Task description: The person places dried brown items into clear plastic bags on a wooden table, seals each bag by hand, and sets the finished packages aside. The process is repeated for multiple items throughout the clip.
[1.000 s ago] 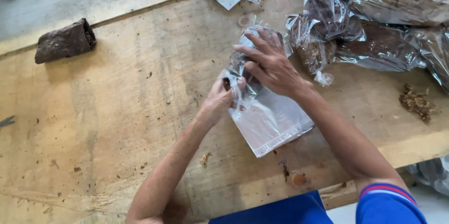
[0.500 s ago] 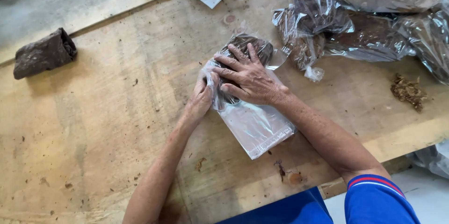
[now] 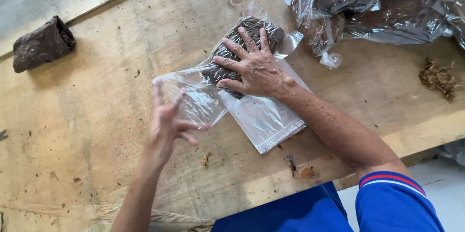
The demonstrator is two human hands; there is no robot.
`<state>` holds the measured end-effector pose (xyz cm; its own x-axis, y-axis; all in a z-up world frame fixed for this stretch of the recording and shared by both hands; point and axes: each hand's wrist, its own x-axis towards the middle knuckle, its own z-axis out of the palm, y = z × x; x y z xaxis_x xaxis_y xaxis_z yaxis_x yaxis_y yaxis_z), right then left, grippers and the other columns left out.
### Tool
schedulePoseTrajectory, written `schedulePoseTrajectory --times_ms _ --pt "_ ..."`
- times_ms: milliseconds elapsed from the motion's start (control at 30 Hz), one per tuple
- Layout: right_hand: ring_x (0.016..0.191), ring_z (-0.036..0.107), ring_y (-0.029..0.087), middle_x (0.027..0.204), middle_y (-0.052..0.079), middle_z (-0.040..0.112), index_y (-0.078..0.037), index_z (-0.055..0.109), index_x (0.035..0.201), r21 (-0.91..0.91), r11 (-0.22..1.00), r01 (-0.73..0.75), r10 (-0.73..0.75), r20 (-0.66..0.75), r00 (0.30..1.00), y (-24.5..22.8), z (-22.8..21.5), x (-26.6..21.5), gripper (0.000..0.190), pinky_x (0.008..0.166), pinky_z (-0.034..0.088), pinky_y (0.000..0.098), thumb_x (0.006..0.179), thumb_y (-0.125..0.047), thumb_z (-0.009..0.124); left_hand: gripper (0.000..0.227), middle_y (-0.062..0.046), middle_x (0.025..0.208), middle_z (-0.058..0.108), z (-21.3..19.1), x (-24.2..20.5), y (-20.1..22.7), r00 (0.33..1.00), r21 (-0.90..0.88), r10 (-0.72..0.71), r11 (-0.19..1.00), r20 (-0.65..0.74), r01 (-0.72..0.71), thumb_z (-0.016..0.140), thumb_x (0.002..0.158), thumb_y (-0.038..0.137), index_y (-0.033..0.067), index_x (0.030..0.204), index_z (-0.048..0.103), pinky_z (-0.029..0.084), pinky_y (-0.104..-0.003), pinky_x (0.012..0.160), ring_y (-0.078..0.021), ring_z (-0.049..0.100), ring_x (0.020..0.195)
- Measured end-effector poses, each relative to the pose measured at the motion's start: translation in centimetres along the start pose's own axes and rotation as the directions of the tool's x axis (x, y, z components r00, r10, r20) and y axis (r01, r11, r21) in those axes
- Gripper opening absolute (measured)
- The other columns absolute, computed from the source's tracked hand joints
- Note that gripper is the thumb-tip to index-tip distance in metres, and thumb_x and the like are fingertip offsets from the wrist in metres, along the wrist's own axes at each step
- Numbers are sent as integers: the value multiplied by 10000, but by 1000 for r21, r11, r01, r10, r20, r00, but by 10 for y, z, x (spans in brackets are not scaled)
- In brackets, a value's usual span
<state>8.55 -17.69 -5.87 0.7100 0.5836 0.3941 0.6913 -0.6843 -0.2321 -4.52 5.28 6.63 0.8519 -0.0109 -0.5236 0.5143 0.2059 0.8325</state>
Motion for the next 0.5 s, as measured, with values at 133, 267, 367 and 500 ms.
schedulePoseTrajectory --times_ms 133,267,367,500 --pt "1498 288 492 1546 102 504 -390 591 1461 -4 1000 14 -14 4 1000 0 0 1 682 1127 112 806 980 -832 391 936 -403 1617 222 -53 -17 -5 849 284 517 802 110 -525 477 1013 525 106 1626 -93 648 -353 513 -436 737 819" --pt "1495 297 489 1555 122 502 -363 612 1431 51 999 3 -4 26 1000 -1 -6 6 752 1129 121 820 974 -833 244 1385 -216 1747 60 -92 22 -31 609 735 780 326 147 -595 926 673 371 61 1680 27 542 -370 989 -441 483 1428" --pt "1548 200 434 1580 120 458 -336 508 1531 220 975 11 -13 9 1000 6 -8 3 802 1173 59 769 963 -825 223 1248 -261 1717 4 -22 6 -9 673 872 555 -292 490 -394 1027 413 500 242 1502 474 130 -679 1201 -516 8 1551" --pt "1580 130 381 1694 117 286 -258 316 1624 298 947 123 -164 118 979 2 -43 3 1139 1219 23 705 750 -984 406 740 -230 1734 110 -29 52 -29 443 739 598 -465 668 -487 823 747 388 273 1416 526 20 -776 1160 -509 -2 1574"
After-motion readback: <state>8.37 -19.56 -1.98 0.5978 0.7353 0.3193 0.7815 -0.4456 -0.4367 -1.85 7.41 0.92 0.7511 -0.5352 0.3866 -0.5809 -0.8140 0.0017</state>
